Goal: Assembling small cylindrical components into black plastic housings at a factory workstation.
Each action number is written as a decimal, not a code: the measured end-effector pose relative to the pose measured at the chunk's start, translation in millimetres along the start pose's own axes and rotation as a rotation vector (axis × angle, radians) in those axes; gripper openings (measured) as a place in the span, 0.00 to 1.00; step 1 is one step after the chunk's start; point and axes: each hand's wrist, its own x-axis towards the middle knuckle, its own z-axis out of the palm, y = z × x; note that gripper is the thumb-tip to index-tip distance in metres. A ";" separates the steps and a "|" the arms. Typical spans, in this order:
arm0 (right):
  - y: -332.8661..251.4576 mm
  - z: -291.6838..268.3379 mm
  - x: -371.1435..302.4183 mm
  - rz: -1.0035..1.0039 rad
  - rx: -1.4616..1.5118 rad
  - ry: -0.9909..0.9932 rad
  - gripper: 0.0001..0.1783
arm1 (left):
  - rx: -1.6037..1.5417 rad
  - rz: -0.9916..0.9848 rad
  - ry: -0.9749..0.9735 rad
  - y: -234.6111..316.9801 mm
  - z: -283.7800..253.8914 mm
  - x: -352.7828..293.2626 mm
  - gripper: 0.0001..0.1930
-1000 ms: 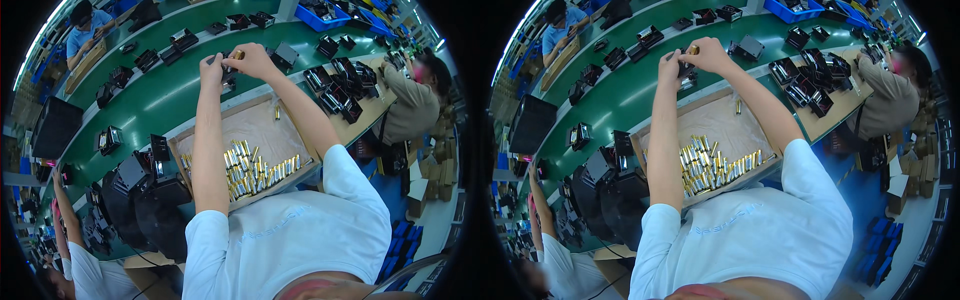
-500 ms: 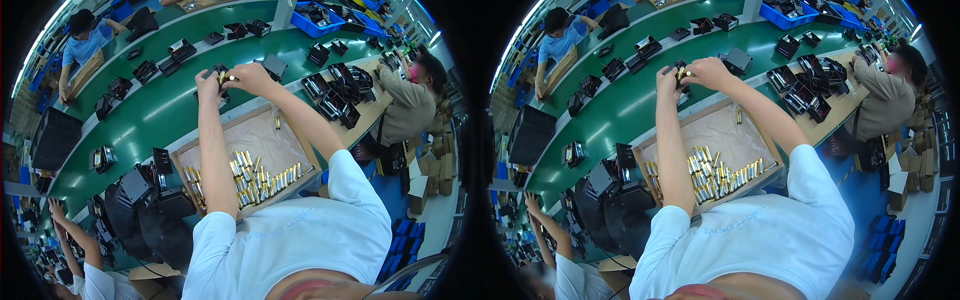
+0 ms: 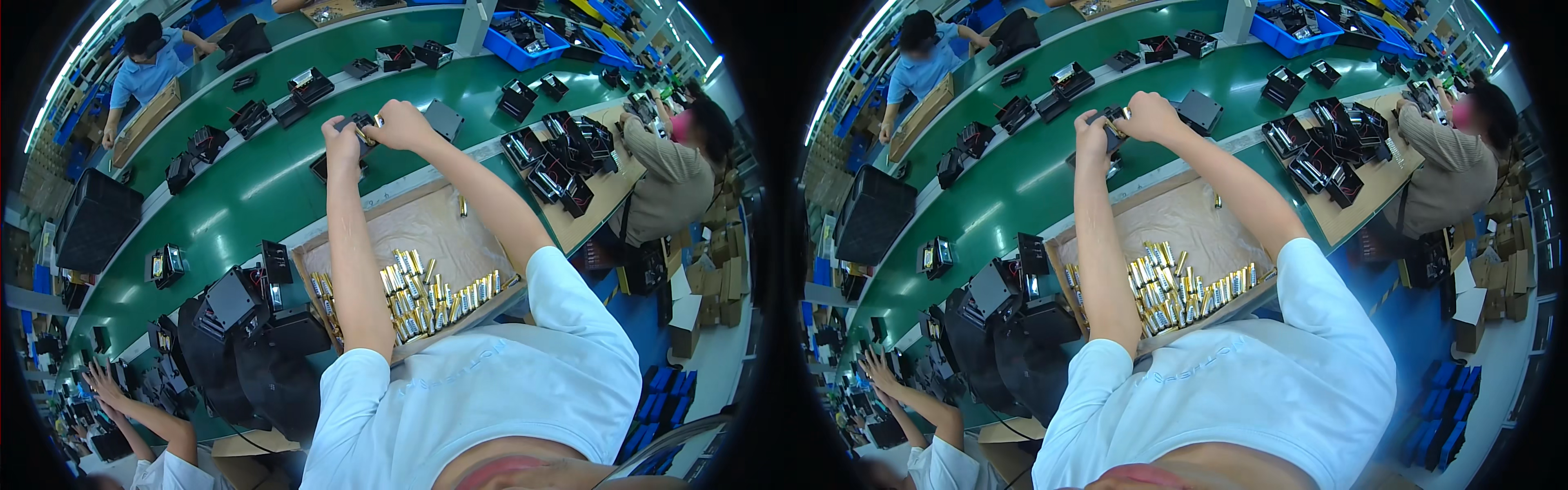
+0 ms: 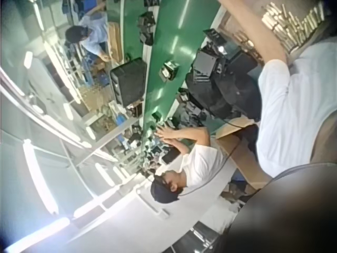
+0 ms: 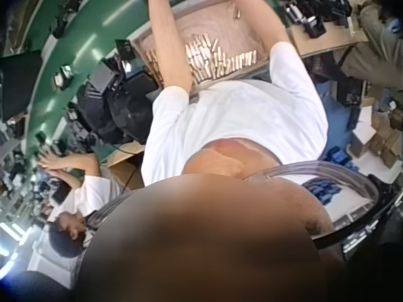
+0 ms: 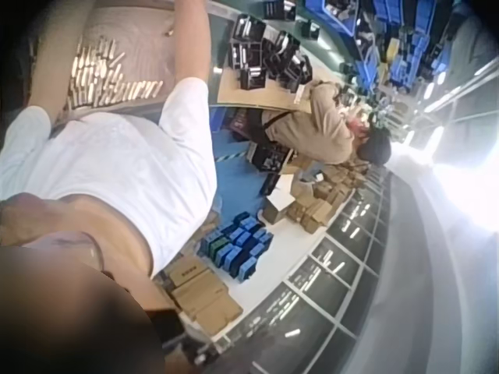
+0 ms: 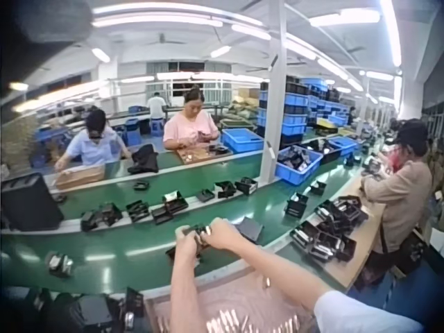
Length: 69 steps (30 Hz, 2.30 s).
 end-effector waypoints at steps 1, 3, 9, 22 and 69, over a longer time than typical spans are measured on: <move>-0.4 1.0 2.0 0.015 0.015 -0.009 0.24 | 0.044 0.028 0.000 -1.2 -1.7 1.1 0.25; -2.0 -2.9 8.6 -0.018 0.018 -0.024 0.23 | 0.029 0.023 -0.003 3.5 -3.0 -1.0 0.25; -18.1 -23.9 19.4 -0.085 0.047 -0.206 0.20 | -0.037 0.019 -0.028 10.5 -11.7 -11.1 0.29; -27.9 -39.6 54.4 0.011 0.081 -0.641 0.20 | -0.119 0.119 -0.140 7.5 -26.4 -12.4 0.38; -21.3 27.1 39.6 -0.523 0.475 -0.170 0.17 | 1.230 0.560 0.085 49.3 -73.7 -4.3 0.27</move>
